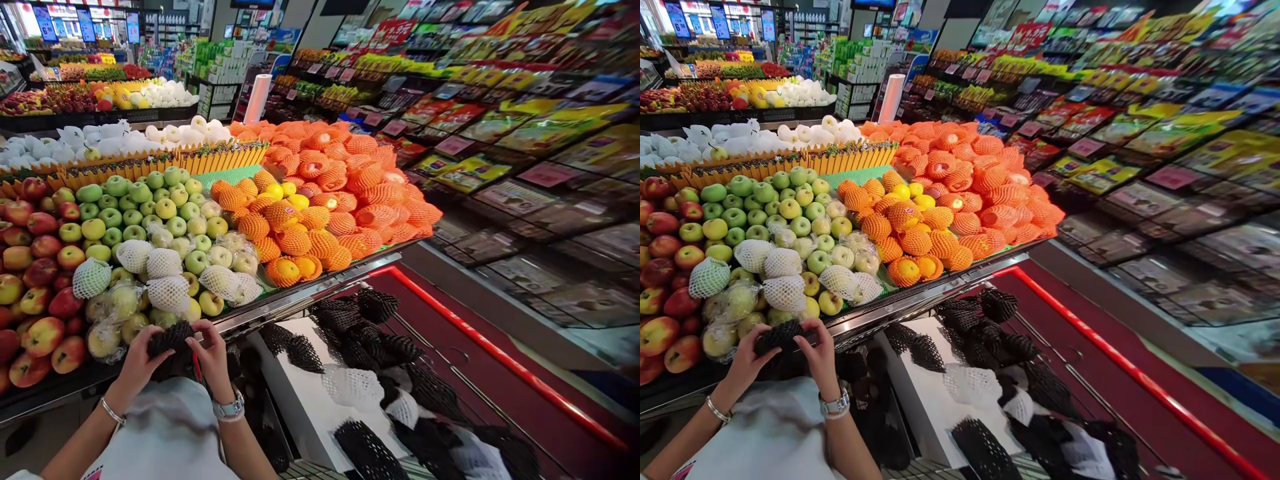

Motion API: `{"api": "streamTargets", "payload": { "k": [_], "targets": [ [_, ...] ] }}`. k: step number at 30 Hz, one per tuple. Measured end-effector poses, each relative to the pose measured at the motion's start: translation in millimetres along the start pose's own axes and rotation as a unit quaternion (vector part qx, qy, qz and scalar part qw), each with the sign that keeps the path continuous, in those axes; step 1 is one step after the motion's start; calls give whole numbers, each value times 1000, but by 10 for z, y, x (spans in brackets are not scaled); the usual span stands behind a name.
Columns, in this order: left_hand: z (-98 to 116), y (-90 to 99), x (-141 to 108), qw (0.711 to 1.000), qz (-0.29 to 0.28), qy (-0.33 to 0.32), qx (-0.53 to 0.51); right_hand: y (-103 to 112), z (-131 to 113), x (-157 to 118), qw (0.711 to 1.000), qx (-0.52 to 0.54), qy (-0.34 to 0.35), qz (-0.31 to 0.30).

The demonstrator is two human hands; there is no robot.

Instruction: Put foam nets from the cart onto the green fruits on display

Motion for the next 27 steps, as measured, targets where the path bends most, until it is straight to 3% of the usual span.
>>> {"api": "streamTargets", "payload": {
  "k": [5,10,13,18,24,27],
  "targets": [
    [-59,15,-27,998,-46,-5,-43,-16,-58,28,996,48,-68,30],
    [-9,23,8,995,-56,7,-78,32,-45,-6,983,136,-100,71],
    [-13,69,39,992,-51,11,-113,99,-91,-25,969,209,-119,48],
    [-41,129,69,997,45,17,-57,143,-150,-107,953,262,-149,-18],
    [25,76,46,994,88,27,-53,-63,-28,-277,894,298,-310,-124],
    [47,64,29,995,97,2,-12,-184,43,-330,883,286,-345,-142]
  ]
}}
Point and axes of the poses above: each hand's wrist, its own x-axis towards the middle knuckle, its own y-axis out of the back of the hand, z = x × y, the point moved 1 cm from there along x, towards the middle knuckle, and after that the axes turned 5 degrees about z, right-handed, at the moved point
